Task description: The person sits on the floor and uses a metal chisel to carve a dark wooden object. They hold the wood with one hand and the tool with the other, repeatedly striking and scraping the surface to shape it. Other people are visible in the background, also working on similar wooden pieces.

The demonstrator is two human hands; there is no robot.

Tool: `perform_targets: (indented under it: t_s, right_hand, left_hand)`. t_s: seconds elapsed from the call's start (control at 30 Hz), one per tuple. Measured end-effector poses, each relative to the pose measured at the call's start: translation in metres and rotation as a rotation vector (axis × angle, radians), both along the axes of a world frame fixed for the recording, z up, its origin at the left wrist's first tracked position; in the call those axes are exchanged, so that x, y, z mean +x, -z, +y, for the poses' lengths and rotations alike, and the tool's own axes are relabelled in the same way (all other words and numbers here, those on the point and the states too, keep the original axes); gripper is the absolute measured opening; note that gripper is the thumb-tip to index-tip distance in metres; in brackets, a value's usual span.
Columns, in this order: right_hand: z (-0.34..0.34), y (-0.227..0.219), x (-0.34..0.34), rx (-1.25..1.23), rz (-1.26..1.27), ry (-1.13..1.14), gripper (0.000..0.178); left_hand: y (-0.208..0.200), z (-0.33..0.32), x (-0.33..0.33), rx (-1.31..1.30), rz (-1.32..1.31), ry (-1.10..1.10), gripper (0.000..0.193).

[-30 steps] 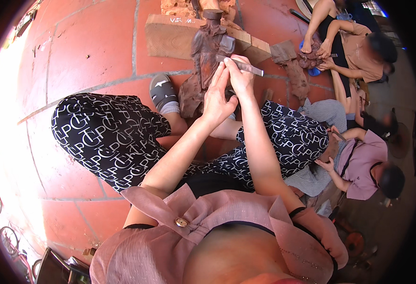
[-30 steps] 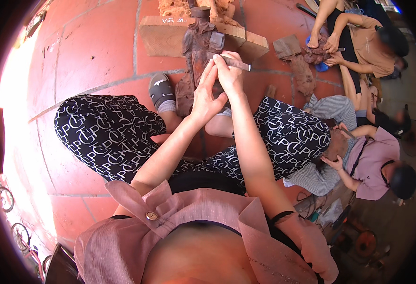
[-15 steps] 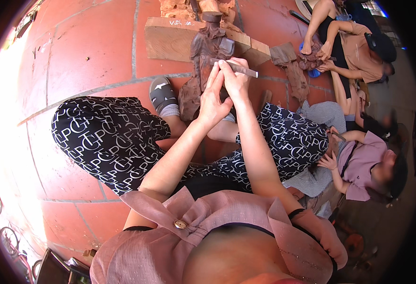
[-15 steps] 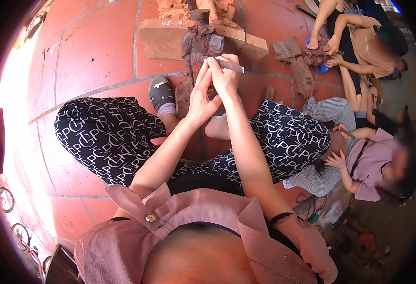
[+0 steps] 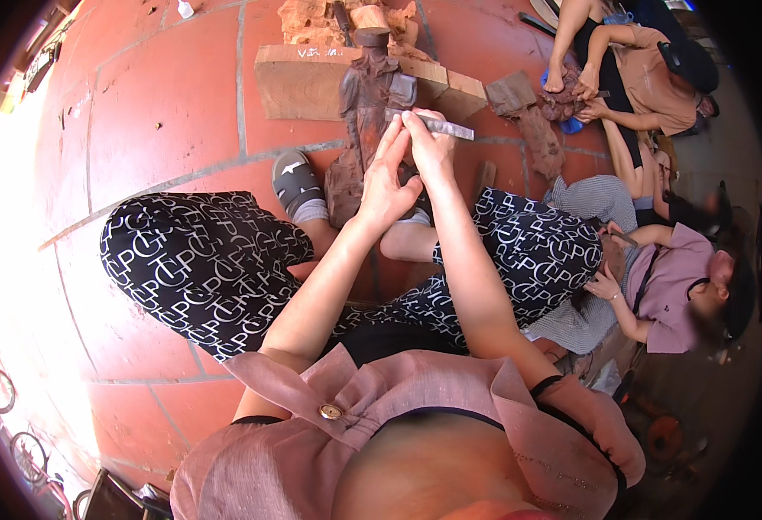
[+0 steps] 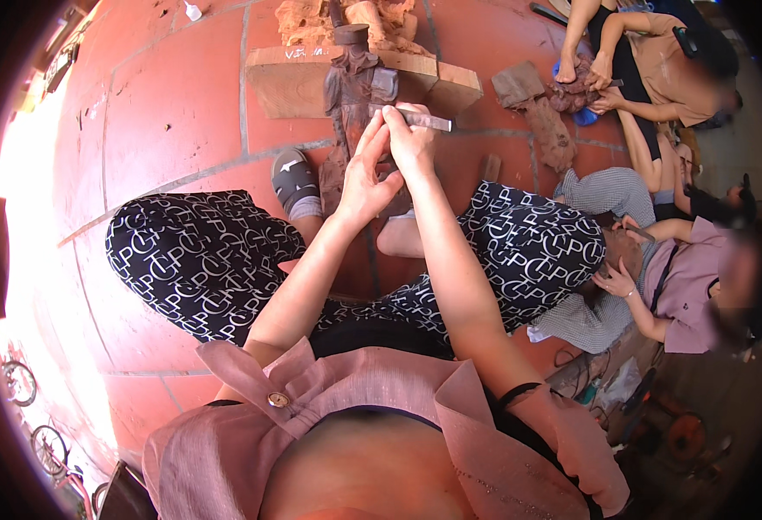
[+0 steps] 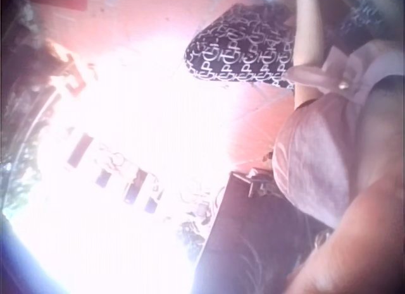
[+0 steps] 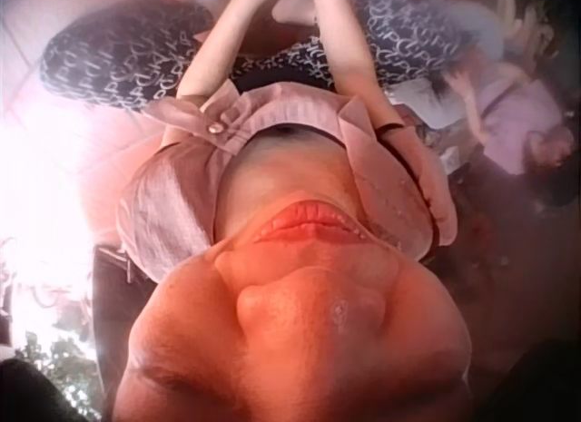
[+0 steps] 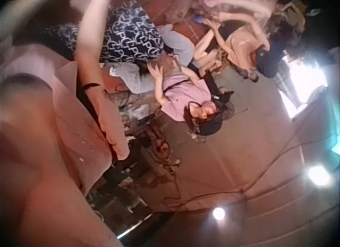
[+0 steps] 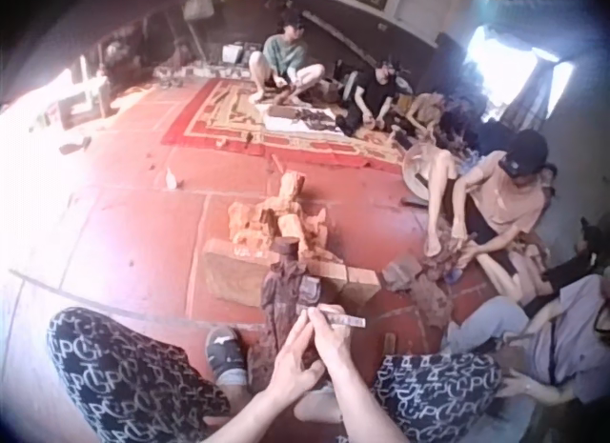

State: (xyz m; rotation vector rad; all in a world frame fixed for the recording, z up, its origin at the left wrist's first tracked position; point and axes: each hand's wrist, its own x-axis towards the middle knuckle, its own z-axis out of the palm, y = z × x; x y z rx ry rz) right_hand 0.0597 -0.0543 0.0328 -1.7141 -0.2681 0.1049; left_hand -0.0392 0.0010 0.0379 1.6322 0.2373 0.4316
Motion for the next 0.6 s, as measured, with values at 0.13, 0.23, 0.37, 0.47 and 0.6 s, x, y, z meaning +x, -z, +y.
perform_targets:
  t_s: [0.13, 0.23, 0.37, 0.47, 0.6]
  right_hand:
    - [0.007, 0.004, -0.01, -0.132, -0.239, -0.012, 0.018]
    - [0.001, -0.006, 0.0, 0.043, 0.192, -0.017, 0.019]
    - [0.006, -0.037, -0.028, 0.0, 0.107, -0.071, 0.015]
    - [0.013, -0.016, -0.018, -0.192, -0.163, -0.102, 0.014]
    - [0.011, 0.005, 0.002, -0.063, -0.073, -0.071, 0.018]
  left_hand:
    - [0.007, -0.005, -0.006, 0.192, -0.02, -0.126, 0.074]
    - [0.004, -0.001, -0.006, 0.125, 0.0, -0.041, 0.072]
    - [-0.016, -0.005, -0.018, 0.115, 0.018, -0.079, 0.07]
    - [-0.053, 0.002, -0.022, 0.156, 0.014, -0.101, 0.073]
    - [-0.026, -0.009, -0.008, 0.184, -0.057, -0.092, 0.071]
